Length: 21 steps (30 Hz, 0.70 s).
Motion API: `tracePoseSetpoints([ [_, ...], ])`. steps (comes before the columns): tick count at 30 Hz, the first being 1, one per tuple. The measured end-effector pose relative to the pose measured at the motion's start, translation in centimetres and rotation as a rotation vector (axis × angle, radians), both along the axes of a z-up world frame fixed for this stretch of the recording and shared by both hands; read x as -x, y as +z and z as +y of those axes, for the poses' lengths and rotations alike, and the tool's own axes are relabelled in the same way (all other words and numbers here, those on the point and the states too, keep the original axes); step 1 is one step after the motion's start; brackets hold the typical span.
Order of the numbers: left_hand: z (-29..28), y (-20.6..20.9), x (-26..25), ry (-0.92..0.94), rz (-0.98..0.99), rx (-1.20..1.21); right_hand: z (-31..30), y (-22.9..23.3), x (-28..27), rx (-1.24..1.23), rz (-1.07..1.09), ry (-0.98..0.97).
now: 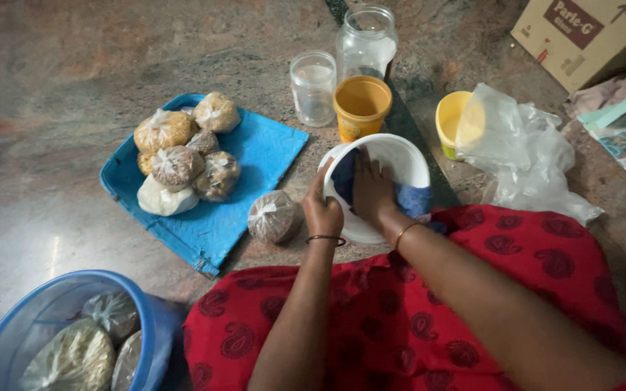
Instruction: The person pours grains from a pink bowl into a clear plastic bag, ties the bag, and places it on a blue tray. Then the person wipes a pink lid and a white bucket with a blue cloth.
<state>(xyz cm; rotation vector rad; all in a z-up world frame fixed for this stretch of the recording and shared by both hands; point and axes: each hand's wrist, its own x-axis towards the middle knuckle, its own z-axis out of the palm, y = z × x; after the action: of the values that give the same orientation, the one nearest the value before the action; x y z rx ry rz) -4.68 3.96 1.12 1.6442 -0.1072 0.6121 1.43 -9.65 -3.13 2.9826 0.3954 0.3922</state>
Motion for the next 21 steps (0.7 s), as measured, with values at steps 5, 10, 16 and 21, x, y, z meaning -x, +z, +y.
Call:
tracePoseSetpoints([
  [5, -0.5, 0.1, -0.2, -0.014, -0.038, 0.024, 1.0, -1.3, 1.4, 0.207, 0.103, -0.111],
  [10, -0.1, 0.1, -0.1, -0.002, 0.000, 0.036, 0.9, -2.7, -1.0, -0.139, 0.563, 0.101],
  [16, 1.1, -1.1, 0.1, -0.008, 0.020, 0.138, -1.5, -6.1, -4.2, -1.189, 0.193, 0.050],
  [21, 1.2, -3.4, -1.6, -0.064, 0.019, 0.255, -0.7, -5.8, -6.6, -1.030, -0.262, 0.031],
])
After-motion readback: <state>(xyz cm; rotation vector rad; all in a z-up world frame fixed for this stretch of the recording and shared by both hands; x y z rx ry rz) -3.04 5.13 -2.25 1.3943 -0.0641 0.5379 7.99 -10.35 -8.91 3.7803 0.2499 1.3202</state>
